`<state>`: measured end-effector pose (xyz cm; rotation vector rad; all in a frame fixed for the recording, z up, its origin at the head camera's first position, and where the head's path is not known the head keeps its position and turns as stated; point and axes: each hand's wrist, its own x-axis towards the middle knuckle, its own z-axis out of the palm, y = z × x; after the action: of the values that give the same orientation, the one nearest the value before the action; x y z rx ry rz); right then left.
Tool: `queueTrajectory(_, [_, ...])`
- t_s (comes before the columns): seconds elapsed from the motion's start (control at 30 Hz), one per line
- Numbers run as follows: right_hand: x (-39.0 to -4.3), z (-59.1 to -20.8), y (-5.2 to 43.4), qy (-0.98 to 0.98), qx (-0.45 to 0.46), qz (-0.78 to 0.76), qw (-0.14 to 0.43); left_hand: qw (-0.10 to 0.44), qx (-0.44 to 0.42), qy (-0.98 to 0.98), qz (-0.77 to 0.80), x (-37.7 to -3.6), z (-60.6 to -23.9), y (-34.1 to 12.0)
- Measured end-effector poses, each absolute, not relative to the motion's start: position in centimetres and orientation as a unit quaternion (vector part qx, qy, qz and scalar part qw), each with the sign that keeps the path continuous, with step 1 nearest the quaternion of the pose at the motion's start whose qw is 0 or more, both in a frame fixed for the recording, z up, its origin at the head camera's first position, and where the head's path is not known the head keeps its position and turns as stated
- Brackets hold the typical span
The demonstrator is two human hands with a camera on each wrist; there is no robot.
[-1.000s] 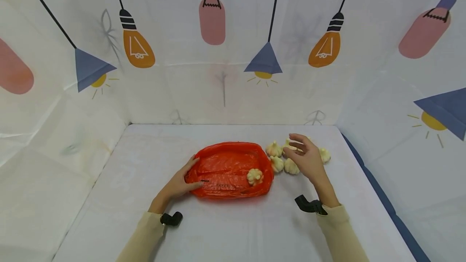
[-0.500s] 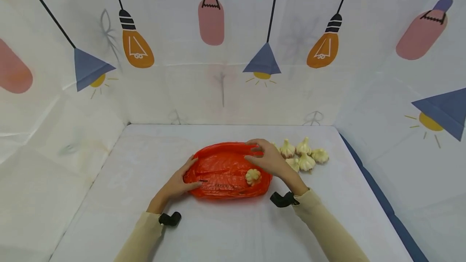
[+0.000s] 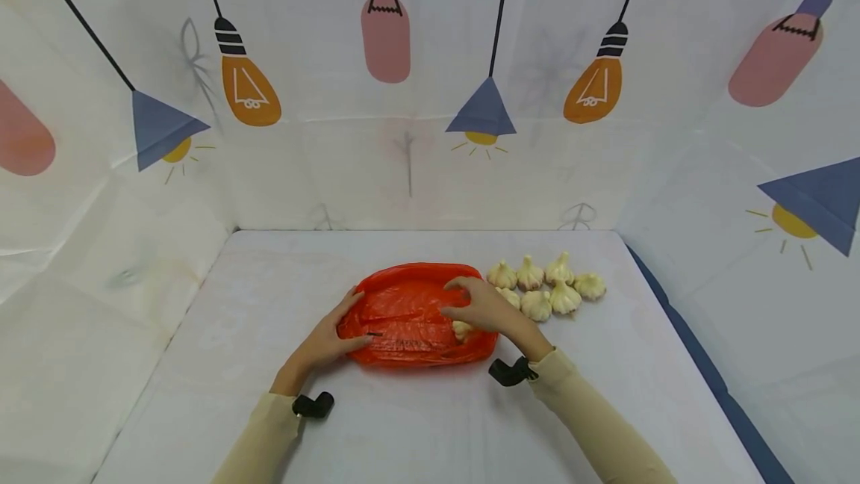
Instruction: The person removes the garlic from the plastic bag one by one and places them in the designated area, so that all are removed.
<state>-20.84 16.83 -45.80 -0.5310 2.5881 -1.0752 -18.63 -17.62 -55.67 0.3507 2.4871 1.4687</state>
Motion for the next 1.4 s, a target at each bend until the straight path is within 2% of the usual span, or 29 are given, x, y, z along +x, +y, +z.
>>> queueTrajectory(0.37, [-20.5, -45.7, 16.6, 0.902, -0.160, -0.363, 0.168, 0.108, 0.123, 0.852, 0.497, -18.7, -55.8, -17.8])
queueTrajectory(0.83, [-19.9, -45.1, 17.2, 0.888, -0.211, -0.354, 0.203, 0.109, 0.120, 0.851, 0.499, -18.7, -55.8, -17.7])
queueTrajectory(1.4, [-20.9, -47.1, 13.9, 0.862, -0.267, -0.360, 0.238, 0.106, 0.124, 0.850, 0.501, -18.6, -55.8, -17.8])
